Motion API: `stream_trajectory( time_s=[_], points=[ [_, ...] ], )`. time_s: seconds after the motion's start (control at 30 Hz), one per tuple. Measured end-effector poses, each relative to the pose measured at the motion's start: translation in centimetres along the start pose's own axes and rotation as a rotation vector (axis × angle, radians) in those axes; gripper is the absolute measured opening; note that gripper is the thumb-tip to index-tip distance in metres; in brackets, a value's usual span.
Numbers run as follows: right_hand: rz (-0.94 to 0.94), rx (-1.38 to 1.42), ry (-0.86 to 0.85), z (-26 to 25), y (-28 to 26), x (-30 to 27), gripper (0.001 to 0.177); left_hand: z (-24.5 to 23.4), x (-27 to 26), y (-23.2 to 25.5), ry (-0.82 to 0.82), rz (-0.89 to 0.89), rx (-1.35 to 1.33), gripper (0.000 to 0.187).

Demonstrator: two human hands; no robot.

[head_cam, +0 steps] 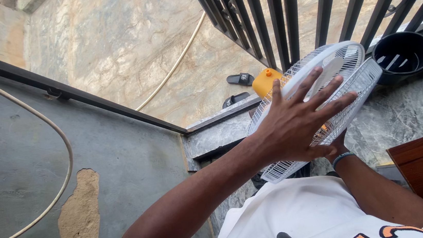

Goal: The person assembles a small table fan by attaching the front and rear wire cages to the fan base. They align the cages, secure them by hand, and adjust the fan's position on a wooden stool.

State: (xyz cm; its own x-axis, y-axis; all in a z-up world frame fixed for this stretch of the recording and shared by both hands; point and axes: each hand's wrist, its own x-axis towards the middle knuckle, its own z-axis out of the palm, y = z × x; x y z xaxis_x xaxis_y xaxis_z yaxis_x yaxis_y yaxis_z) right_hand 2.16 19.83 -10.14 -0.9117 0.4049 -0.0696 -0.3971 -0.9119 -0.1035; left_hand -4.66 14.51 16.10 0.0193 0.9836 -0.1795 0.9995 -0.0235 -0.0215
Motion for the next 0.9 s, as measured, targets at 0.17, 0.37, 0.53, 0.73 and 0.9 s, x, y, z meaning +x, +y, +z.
stream_trajectory(
  time_s=[0.17, 0.37, 0.53, 0.73, 0.9],
  points=[
    [-0.05, -0.307, 0.288, 2.1, -0.2, 0.2, 0.087, 1.0, 2.1, -2.1, 0.046, -0.03, 0.034, 0.107],
    [-0.017, -0.263, 0.434, -2.1, 0.8, 2.1, 0.094, 1.8, 1.9, -4.6, 0.093, -0.012, 0.041, 0.112],
    [-0.058, -0.119, 0.499, -2.9, 1.2, 2.5, 0.093, 1.4, 3.0, -5.3, -0.005, 0.001, 0.087, 0.113],
    [-0.073, -0.194, 0.544, -2.1, 0.7, 2.0, 0.094, 3.0, 6.2, -7.1, 0.016, 0.05, -0.075, 0.107],
    [-0.143, -0.226, 0.462, -5.5, 0.5, 3.2, 0.092, 5.1, 6.2, -8.0, 0.192, 0.151, -0.054, 0.112]
  ],
)
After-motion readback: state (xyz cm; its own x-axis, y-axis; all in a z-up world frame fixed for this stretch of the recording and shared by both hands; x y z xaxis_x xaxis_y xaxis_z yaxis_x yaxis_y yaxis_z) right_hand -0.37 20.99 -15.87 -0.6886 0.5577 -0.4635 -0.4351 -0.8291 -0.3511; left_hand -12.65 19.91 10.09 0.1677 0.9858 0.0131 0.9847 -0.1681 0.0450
